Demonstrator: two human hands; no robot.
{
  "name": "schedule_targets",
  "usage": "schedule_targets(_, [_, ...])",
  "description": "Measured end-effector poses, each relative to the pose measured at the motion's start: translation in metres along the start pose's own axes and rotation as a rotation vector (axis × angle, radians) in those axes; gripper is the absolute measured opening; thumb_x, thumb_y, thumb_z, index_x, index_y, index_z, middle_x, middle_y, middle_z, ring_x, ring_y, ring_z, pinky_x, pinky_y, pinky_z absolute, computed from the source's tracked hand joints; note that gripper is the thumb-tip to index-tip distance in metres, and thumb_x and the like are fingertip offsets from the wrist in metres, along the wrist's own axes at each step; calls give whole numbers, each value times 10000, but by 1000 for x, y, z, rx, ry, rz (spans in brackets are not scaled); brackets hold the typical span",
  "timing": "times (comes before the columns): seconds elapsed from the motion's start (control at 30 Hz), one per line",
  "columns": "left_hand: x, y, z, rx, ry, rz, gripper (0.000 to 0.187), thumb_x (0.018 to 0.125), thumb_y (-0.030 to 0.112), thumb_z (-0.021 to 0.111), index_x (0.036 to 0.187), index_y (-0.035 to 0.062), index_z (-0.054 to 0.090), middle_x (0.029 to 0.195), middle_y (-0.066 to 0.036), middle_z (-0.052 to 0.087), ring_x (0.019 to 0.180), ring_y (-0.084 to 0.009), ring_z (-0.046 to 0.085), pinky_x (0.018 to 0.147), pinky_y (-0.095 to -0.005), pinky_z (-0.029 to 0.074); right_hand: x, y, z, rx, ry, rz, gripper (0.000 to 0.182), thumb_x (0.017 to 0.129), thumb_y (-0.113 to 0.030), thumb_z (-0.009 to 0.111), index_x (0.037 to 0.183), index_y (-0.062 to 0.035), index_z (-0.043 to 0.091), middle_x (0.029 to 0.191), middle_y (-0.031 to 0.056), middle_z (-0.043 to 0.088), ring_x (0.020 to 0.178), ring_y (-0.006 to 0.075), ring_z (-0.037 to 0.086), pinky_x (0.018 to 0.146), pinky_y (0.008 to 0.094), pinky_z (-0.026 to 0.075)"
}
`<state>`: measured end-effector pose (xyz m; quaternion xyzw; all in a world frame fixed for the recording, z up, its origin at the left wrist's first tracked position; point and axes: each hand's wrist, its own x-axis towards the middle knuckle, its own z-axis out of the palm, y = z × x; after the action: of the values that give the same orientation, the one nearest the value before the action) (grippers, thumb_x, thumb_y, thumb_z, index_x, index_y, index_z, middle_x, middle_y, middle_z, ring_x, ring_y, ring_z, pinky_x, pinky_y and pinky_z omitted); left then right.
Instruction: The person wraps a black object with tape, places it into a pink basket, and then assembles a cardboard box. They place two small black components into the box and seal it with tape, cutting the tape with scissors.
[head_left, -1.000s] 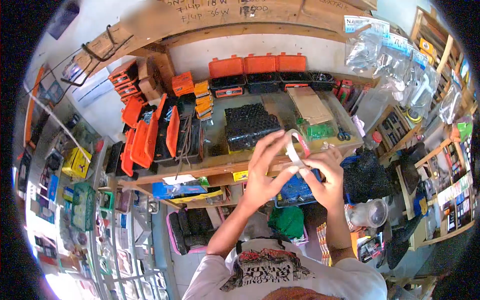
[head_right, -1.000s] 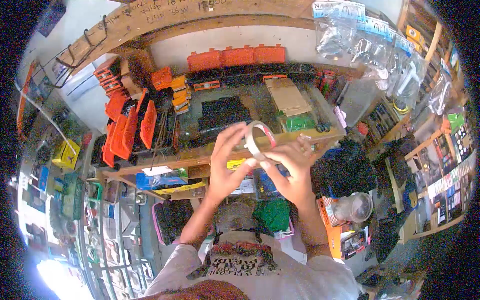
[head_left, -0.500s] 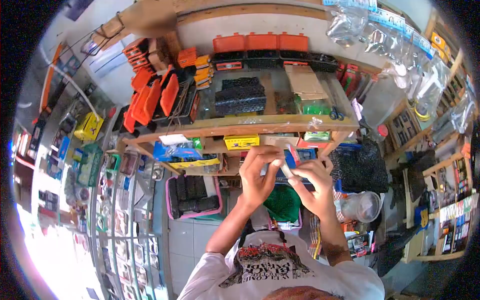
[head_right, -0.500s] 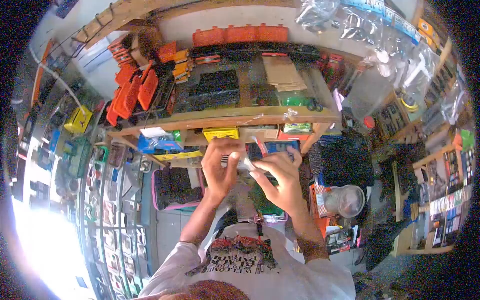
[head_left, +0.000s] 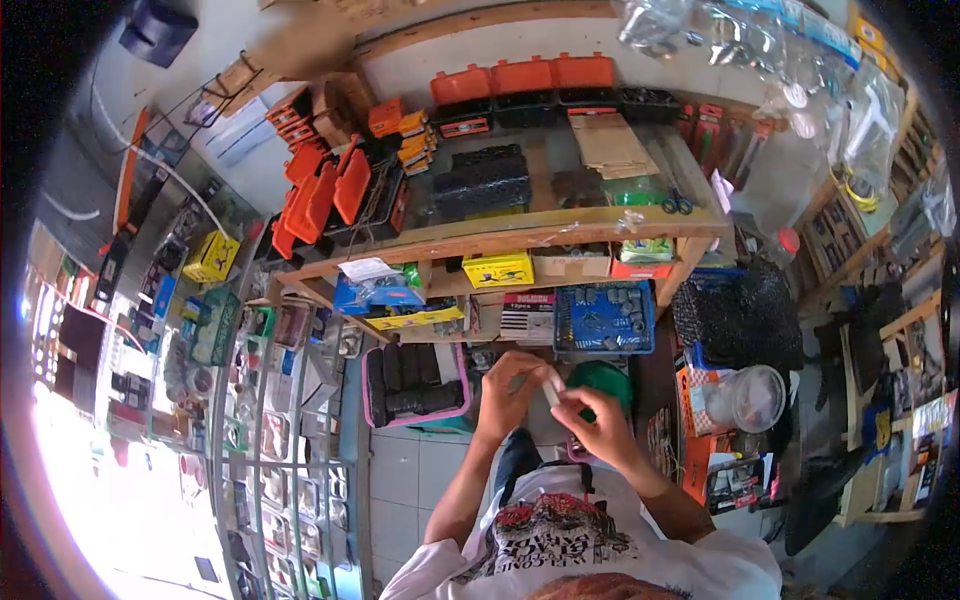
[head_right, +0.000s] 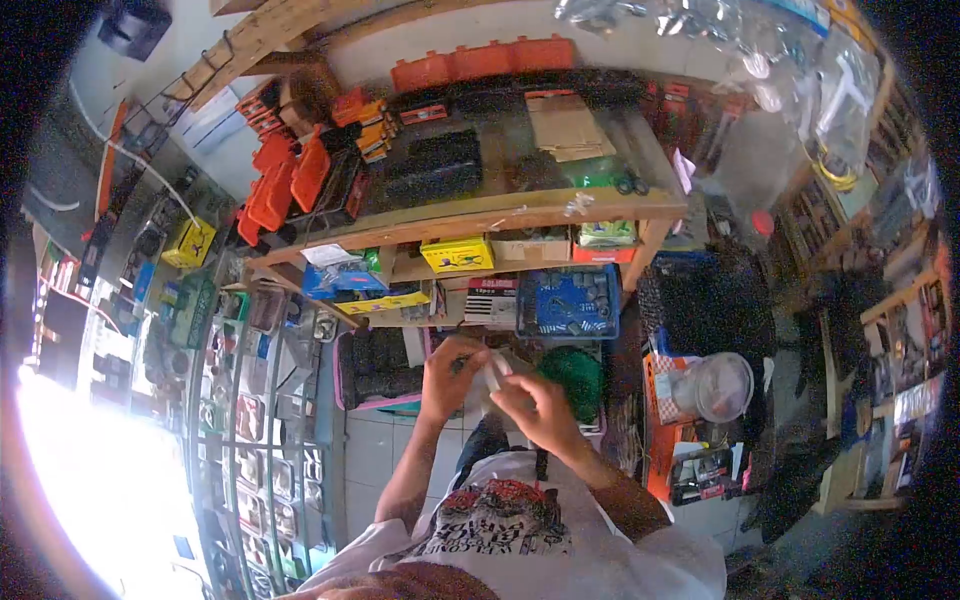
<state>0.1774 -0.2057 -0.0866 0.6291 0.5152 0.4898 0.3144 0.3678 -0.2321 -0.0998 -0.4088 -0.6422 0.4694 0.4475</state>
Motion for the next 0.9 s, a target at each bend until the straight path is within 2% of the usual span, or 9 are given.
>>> schedule_targets(0.27, [-55, -19, 22, 250, -13, 105, 22, 930, 48, 683, 941, 29, 683, 832, -138, 692, 714, -341, 696, 608, -407, 536, -52, 19, 10, 188, -230, 305, 282, 990, -267, 712, 918, 4, 677, 772, -27, 634, 704, 24, 534, 614, 243, 441])
schedule_targets(0.3, [-71, -26, 19, 299, -73, 69, 23, 943, 57, 672, 945, 35, 679, 824, -129, 695, 706, -337, 702, 599, -403, 540, -57, 9, 5, 206, -363, 407, 399, 1020, -393, 649, 928, -8, 692, 791, 14, 666, 740, 108, 597, 689, 331, 495])
schedule_targets(0.43, [-116, -9, 9, 269, -167, 85, 90, 988, 104, 630, 920, 50, 655, 798, -95, 719, 688, -313, 730, 568, -383, 561, -88, 7, -2, 182, -627, 519, 382, 1031, -382, 632, 1041, -8, 710, 958, 29, 716, 936, 106, 626, 867, 309, 491])
schedule_targets(0.53, [-118, -1, -2, 124, -62, -153, 125, 999, 117, 616, 900, 46, 640, 799, -88, 742, 698, -291, 751, 588, -367, 584, -87, 12, -8, 303, -654, 527, 404, 1032, -390, 625, 1117, -6, 719, 1020, 63, 739, 972, 124, 649, 919, 305, 496])
schedule_targets(0.7, [-110, 16, -8, 67, -146, -293, 278, 1056, 182, 553, 853, 7, 629, 831, -120, 771, 783, -250, 779, 652, -347, 600, 1, -18, -76, -152, -912, 113, 339, 1011, -344, 648, 1143, -40, 719, 1022, 115, 738, 964, 202, 686, 877, 357, 541])
schedule_targets(0.77, [-113, 11, -7, 25, -127, -284, 296, 1063, 192, 545, 851, 6, 632, 823, -119, 769, 781, -249, 778, 663, -351, 599, 48, -41, -113, -274, -554, -6, 263, 983, -263, 694, 1083, -21, 715, 1045, 103, 729, 972, 194, 696, 867, 348, 549])
schedule_targets(0.8, [-114, 10, -8, 5, -124, -277, 304, 1066, 198, 541, 850, 5, 633, 818, -119, 768, 780, -248, 777, 669, -353, 599, 76, -37, -134, -386, -327, -215, 239, 991, -252, 683, 1056, -23, 703, 1023, 88, 724, 952, 171, 684, 854, 342, 545])
schedule_targets(0.83, [-113, 12, -12, 8, -181, -275, 263, 1068, 188, 537, 925, -5, 643, 830, -127, 762, 778, -246, 769, 689, -345, 588, 102, -56, -151, -450, -125, -29, 227, 1002, -249, 667, 1063, -32, 690, 1002, 71, 720, 922, 149, 669, 851, 328, 537])
schedule_targets(0.9, [-114, 8, -15, -55, -231, -258, 224, 1064, 175, 541, 992, -10, 642, 843, -128, 757, 778, -241, 757, 705, -342, 578, 162, -38, -194, -495, 228, -152, 266, 1027, -298, 610, 1010, -44, 688, 937, 104, 722, 900, 181, 701, 792, 337, 536])
